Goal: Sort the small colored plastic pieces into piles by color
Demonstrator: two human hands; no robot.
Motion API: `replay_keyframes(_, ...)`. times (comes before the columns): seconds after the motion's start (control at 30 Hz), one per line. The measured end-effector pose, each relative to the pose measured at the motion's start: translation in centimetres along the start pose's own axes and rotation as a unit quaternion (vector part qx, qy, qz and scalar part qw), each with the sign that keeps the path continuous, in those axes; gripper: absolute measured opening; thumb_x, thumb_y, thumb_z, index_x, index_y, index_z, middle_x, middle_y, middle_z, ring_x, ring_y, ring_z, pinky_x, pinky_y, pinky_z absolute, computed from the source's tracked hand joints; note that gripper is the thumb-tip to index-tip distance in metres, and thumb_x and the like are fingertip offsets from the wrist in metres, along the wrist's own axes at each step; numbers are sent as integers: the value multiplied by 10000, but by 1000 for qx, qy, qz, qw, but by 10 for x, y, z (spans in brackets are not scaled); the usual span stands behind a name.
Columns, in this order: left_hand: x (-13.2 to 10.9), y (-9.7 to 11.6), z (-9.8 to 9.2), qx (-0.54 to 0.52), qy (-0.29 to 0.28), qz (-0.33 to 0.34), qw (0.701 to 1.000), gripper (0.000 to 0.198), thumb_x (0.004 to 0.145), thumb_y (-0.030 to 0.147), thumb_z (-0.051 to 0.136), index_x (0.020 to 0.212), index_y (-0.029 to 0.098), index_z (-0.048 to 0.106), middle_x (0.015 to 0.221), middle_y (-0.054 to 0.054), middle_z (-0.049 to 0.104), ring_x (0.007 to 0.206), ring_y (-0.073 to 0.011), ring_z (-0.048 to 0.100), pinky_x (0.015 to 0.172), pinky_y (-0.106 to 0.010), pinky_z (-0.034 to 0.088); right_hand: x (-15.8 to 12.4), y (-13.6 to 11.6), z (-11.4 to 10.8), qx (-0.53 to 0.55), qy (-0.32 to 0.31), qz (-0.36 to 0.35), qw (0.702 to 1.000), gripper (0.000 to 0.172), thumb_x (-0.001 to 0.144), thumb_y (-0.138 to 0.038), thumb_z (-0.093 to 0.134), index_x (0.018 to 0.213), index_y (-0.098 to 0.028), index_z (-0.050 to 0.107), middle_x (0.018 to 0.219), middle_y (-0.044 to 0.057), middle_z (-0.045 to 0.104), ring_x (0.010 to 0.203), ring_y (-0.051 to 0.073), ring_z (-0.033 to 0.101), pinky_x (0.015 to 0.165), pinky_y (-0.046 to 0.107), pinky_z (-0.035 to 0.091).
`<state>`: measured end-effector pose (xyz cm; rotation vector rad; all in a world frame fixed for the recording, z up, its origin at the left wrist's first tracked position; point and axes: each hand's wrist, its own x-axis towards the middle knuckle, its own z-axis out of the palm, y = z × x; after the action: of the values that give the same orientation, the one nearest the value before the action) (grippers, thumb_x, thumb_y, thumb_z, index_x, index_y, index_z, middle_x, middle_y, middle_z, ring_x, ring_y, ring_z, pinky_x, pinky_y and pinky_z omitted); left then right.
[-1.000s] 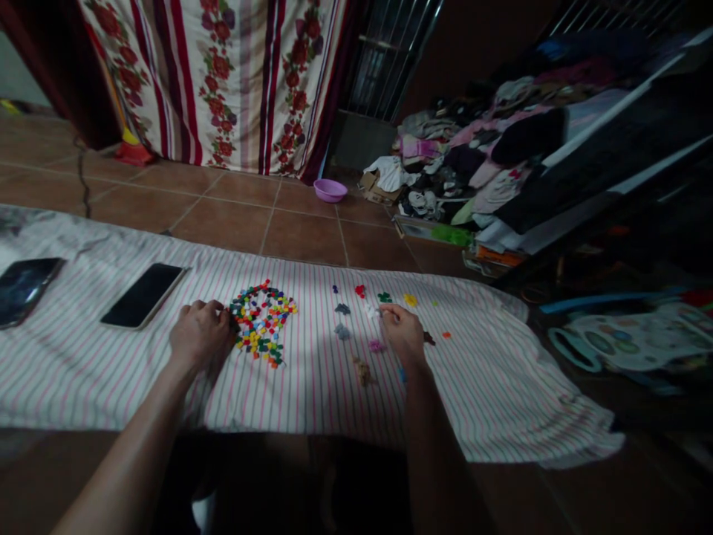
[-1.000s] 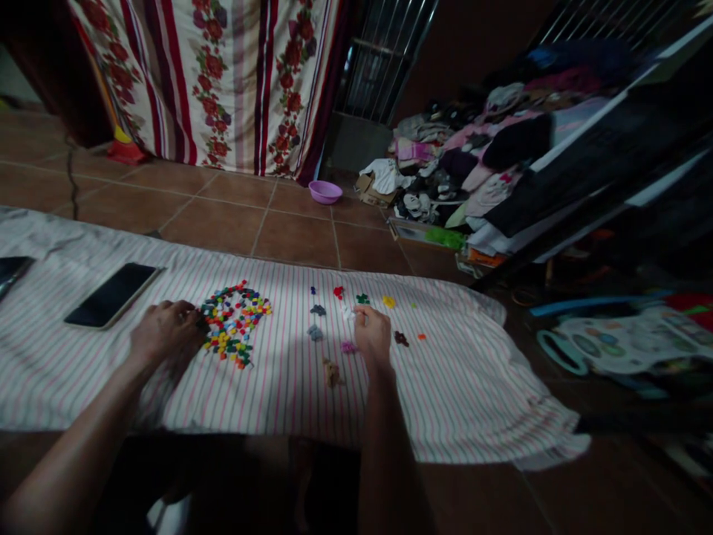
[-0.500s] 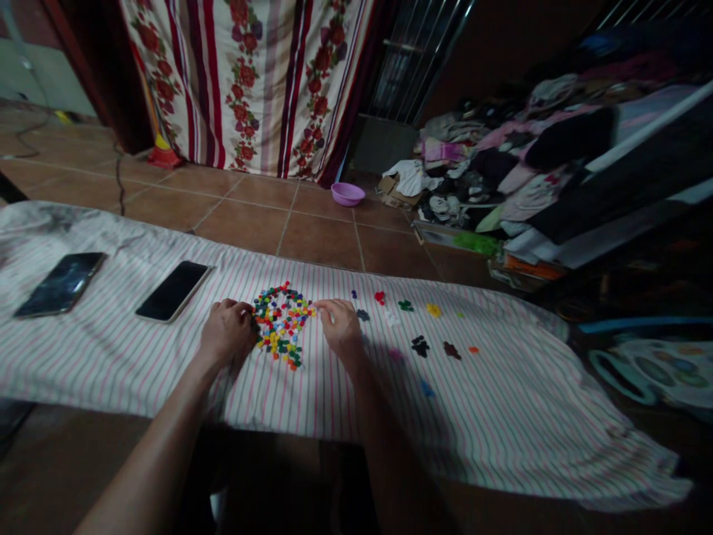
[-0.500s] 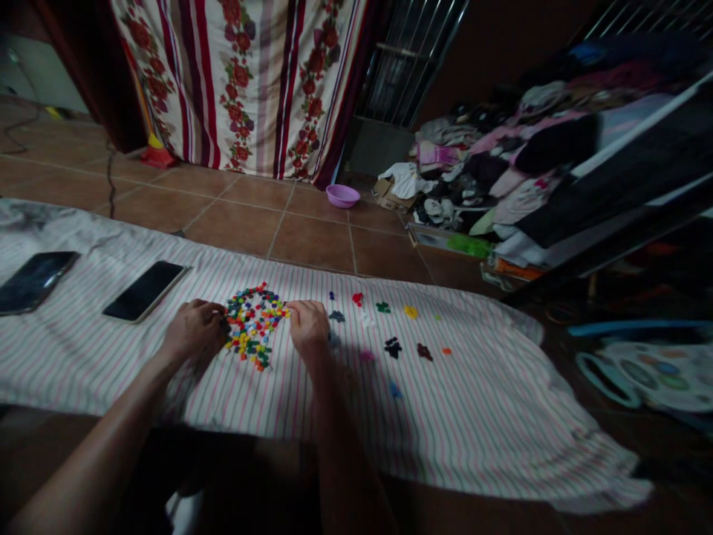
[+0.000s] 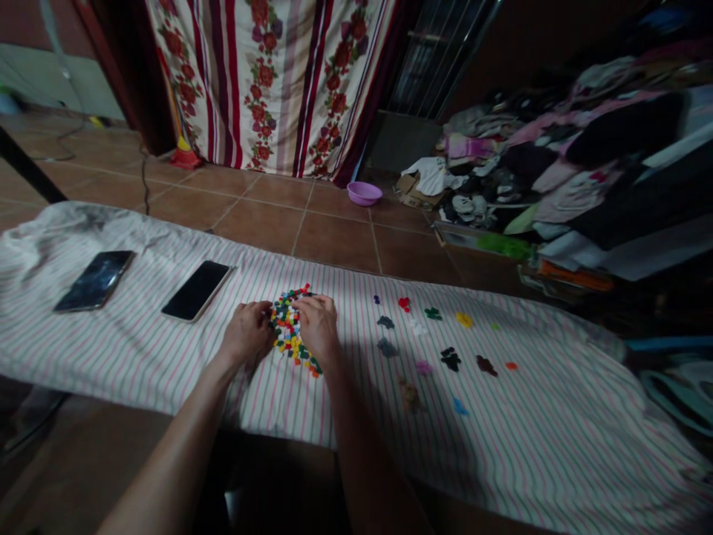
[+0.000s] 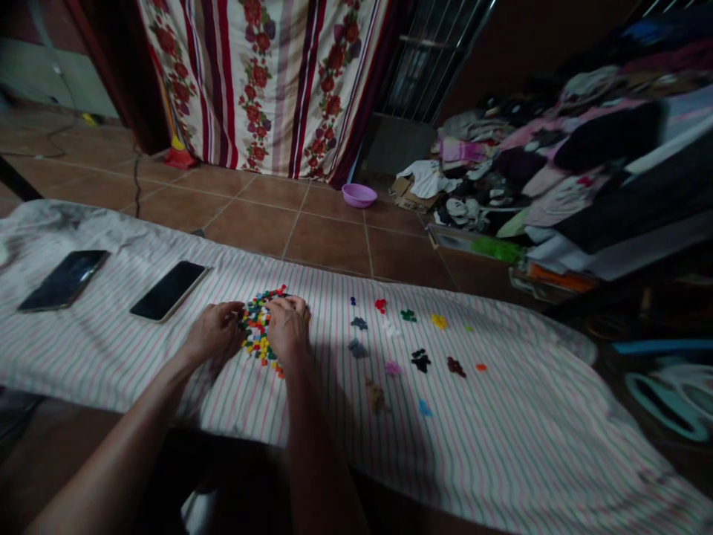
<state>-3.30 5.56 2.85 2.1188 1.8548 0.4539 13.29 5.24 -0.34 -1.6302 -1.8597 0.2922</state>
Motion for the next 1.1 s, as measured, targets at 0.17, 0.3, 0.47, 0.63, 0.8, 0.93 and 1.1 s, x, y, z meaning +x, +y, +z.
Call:
replay_keyframes(0.17, -1, 0, 1, 15, 2, 42, 999, 367, 866, 177, 420, 1116, 158, 689, 1082, -88, 743, 1006, -221, 653, 941, -361, 497, -1, -10, 8, -23, -5, 22, 999, 374, 933, -108, 473, 1098, -302, 747, 1135, 26, 717, 1152, 261, 440, 990, 409, 362)
replay_keyframes(0.3, -1, -3, 2, 22, 12, 57, 998, 362, 876, 218, 410, 1103, 149, 684, 1074, -96, 741, 992, -228, 652, 913, -361, 496, -2, -15, 8, -46, -5, 49, 998, 321, 949, -151, 484, 1067, -289, 749, 1125, 38, 717, 1148, 265, 455, 975, 409, 366)
replay_keyframes(0.47, -3, -1, 3, 42, 22, 96, 994, 352, 880, 245, 381, 984, 166, 708, 1020, -99, 748, 937, -227, 667, 872, -364, 490, -1, -18, 4, -44, -12, 78, 996, 253, 941, -186, 532, 1020, -293, 747, 1090, 29, 726, 1138, 259, 479, 979, 413, 367)
replay_keyframes(0.63, -5, 3, 0, 68, 31, 108, 991, 358, 883, 251, 364, 950, 182, 709, 982, -87, 750, 906, -218, 674, 857, -357, 479, -1, -18, 4, -35, 9, 70, 997, 222, 916, -183, 570, 1021, -287, 737, 1069, 21, 725, 1149, 245, 483, 1019, 403, 365)
replay_keyframes(0.8, -3, 0, 4, 69, 31, 131, 988, 371, 882, 274, 352, 892, 184, 712, 946, -97, 747, 871, -228, 674, 836, -380, 480, 1, -19, 1, -24, 14, 45, 999, 214, 929, -197, 571, 1051, -271, 730, 1056, 24, 712, 1113, 209, 532, 1016, 348, 398)
replay_keyframes(0.93, -3, -4, 8, 66, 35, 158, 985, 346, 861, 268, 369, 845, 190, 705, 958, -98, 746, 902, -238, 668, 827, -393, 470, 1, -24, -7, -16, 2, 57, 998, 236, 930, -170, 561, 1079, -259, 722, 1081, 33, 681, 1038, 173, 592, 971, 302, 446)
replay_keyframes(1.1, -4, -1, 5, 92, 11, 149, 984, 355, 860, 254, 359, 851, 186, 708, 1003, -109, 741, 947, -249, 660, 855, -404, 460, -1, -26, -16, 2, 1, 68, 998, 289, 931, -120, 520, 1086, -263, 718, 1114, 23, 643, 1028, 137, 617, 934, 233, 473)
